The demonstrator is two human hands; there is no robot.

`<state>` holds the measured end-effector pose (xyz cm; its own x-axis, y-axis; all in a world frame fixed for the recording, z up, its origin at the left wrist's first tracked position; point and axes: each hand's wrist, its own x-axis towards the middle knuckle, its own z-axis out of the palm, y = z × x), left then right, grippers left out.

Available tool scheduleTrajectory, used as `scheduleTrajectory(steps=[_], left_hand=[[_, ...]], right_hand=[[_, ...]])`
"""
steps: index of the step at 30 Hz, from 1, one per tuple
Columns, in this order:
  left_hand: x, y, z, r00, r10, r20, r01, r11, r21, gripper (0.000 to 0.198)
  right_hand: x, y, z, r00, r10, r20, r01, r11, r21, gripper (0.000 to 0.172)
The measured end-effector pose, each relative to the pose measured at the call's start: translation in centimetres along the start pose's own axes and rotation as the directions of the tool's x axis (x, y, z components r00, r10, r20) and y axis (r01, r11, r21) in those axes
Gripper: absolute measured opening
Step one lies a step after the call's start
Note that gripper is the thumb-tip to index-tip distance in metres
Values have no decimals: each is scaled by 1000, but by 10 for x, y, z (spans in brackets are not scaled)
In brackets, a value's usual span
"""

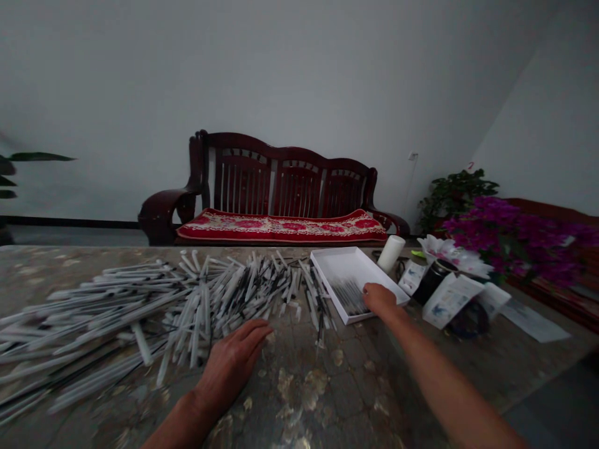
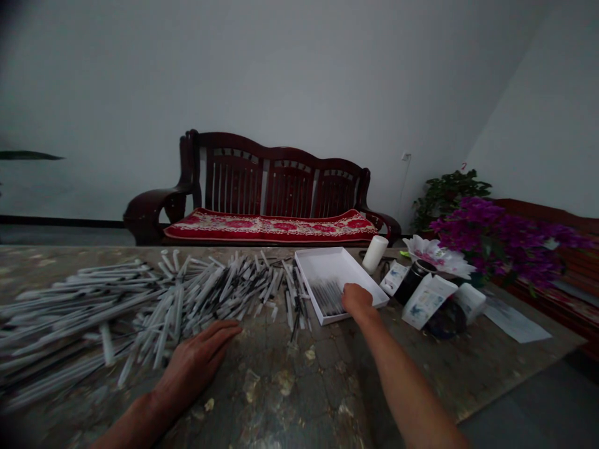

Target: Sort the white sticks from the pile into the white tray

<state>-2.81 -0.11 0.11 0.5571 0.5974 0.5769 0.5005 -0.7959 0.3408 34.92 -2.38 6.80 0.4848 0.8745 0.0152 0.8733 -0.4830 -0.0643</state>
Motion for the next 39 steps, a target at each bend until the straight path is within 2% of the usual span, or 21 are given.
scheduleTrajectory(steps=[2,4,6,8,10,14,17,21,27,39], left_hand=[[0,-1,-1,1000,-31,-7,31,999,9,30],[1,-3,-1,997,-74,-15,75,997,35,29],[1,-4,-2,992,-122,-14,122,989,81,29],[2,-6,-4,986,-167,2,165,975,146,29],[3,-7,-6,975,-220,26,209,953,221,29],[6,-5,-11,946,-314,79,275,909,314,31],[9,-3,-13,921,-374,106,319,882,347,30],[9,0,-13,907,-406,116,343,869,358,29],[7,-1,-11,905,-402,141,338,879,336,24],[7,-3,-10,903,-404,142,338,876,343,21]], right_hand=[[-11,-26,-5,995,-80,-53,82,996,36,32],[-26,-62,-5,974,-213,-83,220,971,90,32],[-43,-104,2,934,-349,-79,357,923,145,29],[-60,-143,14,870,-483,-99,492,839,232,29],[-74,-174,28,835,-535,-127,548,796,257,34],[-85,-206,47,841,-523,-136,541,807,237,37],[-83,-211,54,848,-504,-161,529,814,238,35],[-79,-204,63,858,-479,-188,514,805,296,23],[-79,-189,78,851,-446,-278,525,720,453,16],[-82,-178,76,842,-399,-364,534,714,452,11]])
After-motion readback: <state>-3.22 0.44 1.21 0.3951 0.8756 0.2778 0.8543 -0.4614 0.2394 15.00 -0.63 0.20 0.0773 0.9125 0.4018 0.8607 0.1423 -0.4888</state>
